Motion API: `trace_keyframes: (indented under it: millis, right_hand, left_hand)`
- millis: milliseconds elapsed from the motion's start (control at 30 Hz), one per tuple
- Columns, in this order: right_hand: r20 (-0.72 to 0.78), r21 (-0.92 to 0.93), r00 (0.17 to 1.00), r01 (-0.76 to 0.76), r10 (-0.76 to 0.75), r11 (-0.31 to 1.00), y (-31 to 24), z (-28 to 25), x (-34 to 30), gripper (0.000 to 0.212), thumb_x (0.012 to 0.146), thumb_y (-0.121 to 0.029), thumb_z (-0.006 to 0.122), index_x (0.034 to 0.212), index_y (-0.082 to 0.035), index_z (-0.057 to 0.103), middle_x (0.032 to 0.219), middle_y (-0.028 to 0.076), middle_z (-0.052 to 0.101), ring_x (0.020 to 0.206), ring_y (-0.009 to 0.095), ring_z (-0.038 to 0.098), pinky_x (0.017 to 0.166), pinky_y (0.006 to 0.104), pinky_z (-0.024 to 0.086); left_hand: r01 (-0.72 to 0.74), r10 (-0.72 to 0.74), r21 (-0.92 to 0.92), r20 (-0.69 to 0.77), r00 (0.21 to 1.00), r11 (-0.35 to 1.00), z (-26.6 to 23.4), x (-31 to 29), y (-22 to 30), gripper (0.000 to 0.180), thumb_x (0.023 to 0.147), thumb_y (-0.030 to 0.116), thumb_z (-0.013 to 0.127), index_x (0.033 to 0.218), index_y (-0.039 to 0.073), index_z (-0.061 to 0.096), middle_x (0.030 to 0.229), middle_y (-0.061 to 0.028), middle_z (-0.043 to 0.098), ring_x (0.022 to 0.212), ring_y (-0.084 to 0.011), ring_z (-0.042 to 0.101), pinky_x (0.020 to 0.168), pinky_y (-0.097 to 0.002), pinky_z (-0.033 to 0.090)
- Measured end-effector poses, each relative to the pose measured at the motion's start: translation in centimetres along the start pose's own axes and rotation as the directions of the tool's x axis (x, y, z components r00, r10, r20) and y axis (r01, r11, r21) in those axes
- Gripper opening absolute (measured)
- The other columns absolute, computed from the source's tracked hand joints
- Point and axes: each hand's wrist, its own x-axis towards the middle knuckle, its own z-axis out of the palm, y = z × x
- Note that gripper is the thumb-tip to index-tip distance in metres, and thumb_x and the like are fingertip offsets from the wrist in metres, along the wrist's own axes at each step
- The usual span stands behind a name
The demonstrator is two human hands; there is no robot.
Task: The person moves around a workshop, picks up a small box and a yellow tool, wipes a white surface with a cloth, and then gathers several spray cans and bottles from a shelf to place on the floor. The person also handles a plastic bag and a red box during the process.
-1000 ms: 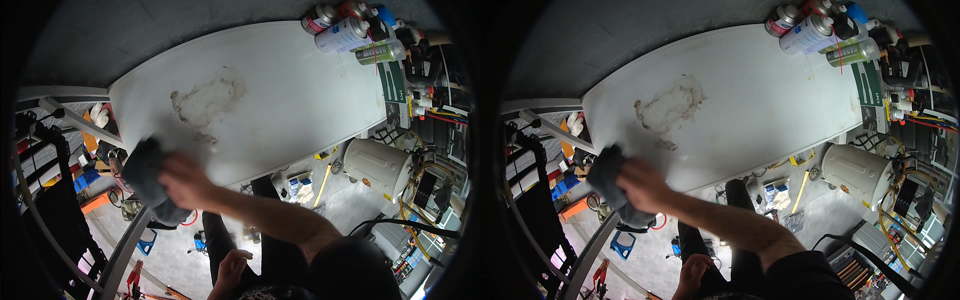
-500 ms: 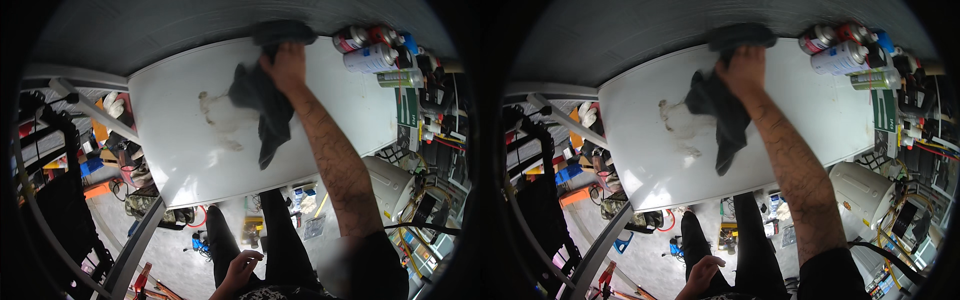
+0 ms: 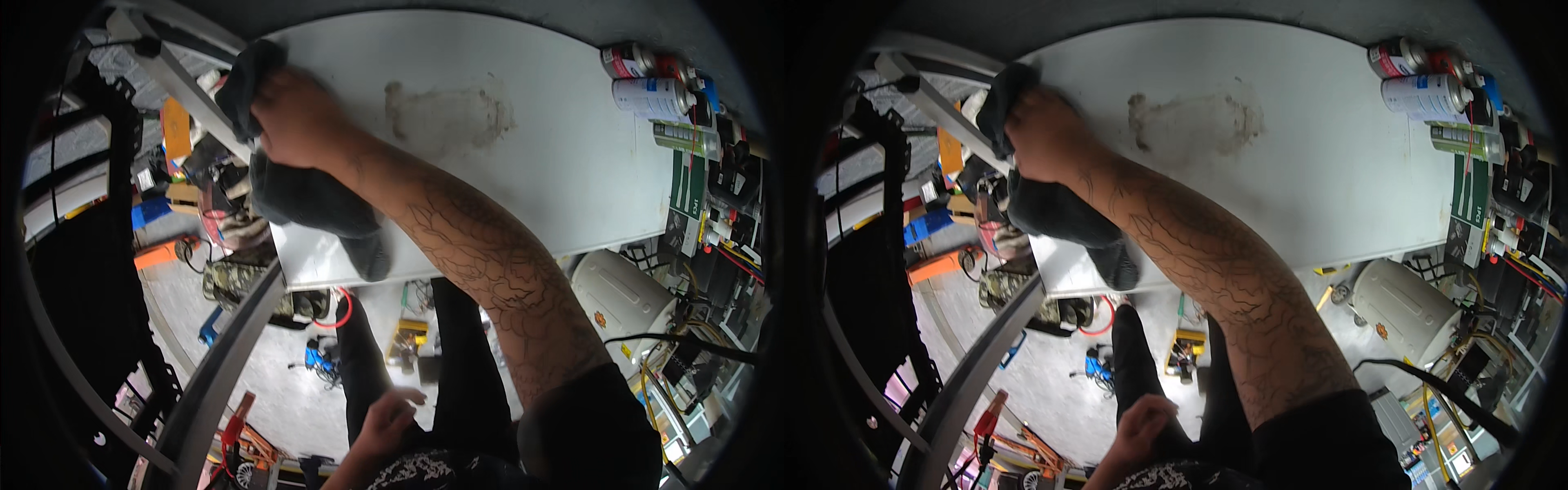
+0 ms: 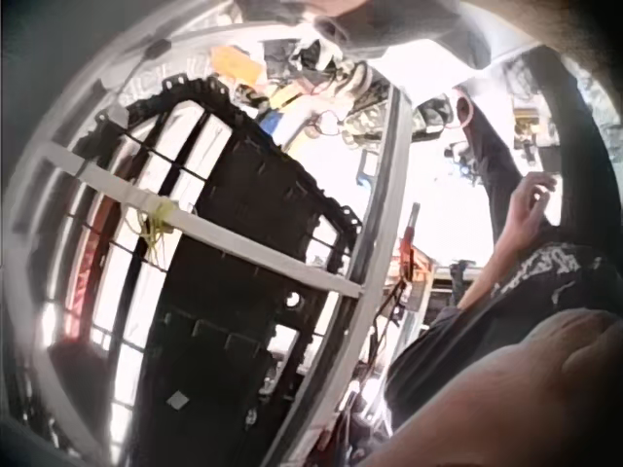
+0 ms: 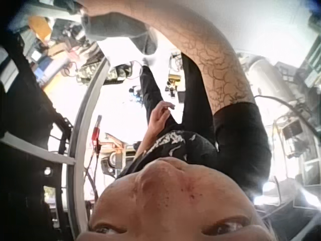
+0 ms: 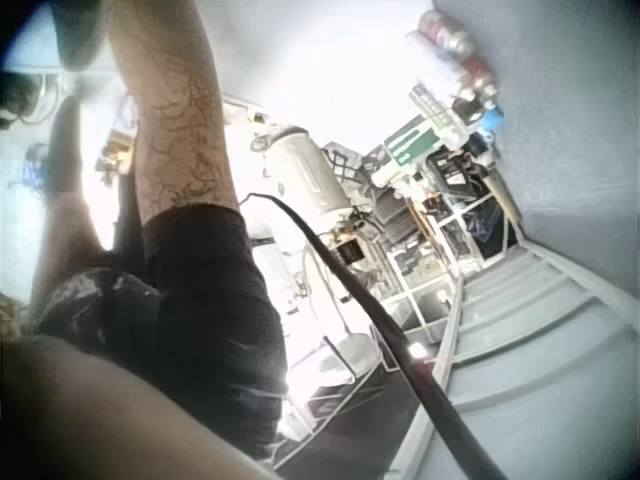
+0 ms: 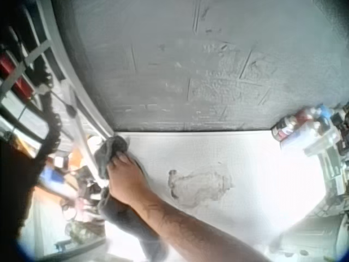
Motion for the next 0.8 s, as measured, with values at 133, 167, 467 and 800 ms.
trace_keyframes:
  millis: [133, 167, 467, 800]
  right_hand:
    - [-0.267, 0.156, 0.964, 0.052, -0.009, 0.986, -3.9, 0.3, -5.1, 0.059, 0.082, -0.023, 0.084, 0.137, -0.004, 0.070, 0.142, 0.017, 0.070, 0.141, 0.040, 0.061, 0.126, 0.0552, 0.047]
    - [-0.250, 0.153, 0.968, 0.056, -0.016, 0.987, -4.4, 0.3, -6.1, 0.051, 0.083, -0.021, 0.081, 0.129, -0.003, 0.071, 0.135, 0.016, 0.072, 0.137, 0.038, 0.062, 0.123, 0.0542, 0.048]
    - [-0.194, 0.308, 0.975, 0.167, -0.110, 0.937, -13.8, 0.0, -19.6, 0.016, 0.082, -0.015, 0.073, 0.094, -0.005, 0.072, 0.106, 0.010, 0.073, 0.118, 0.032, 0.068, 0.122, 0.0512, 0.050]
    - [0.146, 0.713, 0.972, -0.231, 0.182, 0.662, -7.8, -19.2, -43.6, 0.059, 0.076, -0.003, 0.079, 0.134, -0.006, 0.069, 0.128, 0.015, 0.072, 0.125, 0.036, 0.068, 0.111, 0.0516, 0.054]
  left_hand:
    - [-0.139, 0.142, 0.036, -0.091, 0.986, 0.990, -0.4, -0.6, 0.1, 0.026, 0.108, 0.000, 0.063, 0.132, 0.002, 0.071, 0.111, -0.0016, 0.075, 0.083, -0.0050, 0.059, 0.080, -0.0250, 0.051]
    - [-0.168, 0.170, 0.027, -0.079, 0.982, 0.985, -0.4, -0.8, 0.0, 0.025, 0.108, 0.000, 0.063, 0.132, 0.002, 0.071, 0.112, -0.0020, 0.076, 0.083, -0.0054, 0.060, 0.081, -0.0253, 0.051]
    - [-0.111, 0.112, 0.023, -0.058, 0.992, 0.994, 0.9, -1.1, 0.6, 0.027, 0.107, -0.003, 0.060, 0.131, 0.000, 0.072, 0.115, -0.0045, 0.077, 0.091, -0.0069, 0.064, 0.087, -0.0249, 0.052]
    - [-0.033, 0.029, 0.047, 0.085, 0.996, 0.998, 4.4, 2.8, 0.8, 0.029, 0.109, -0.001, 0.057, 0.135, -0.004, 0.071, 0.130, -0.0133, 0.077, 0.123, -0.0195, 0.070, 0.110, -0.0354, 0.053]
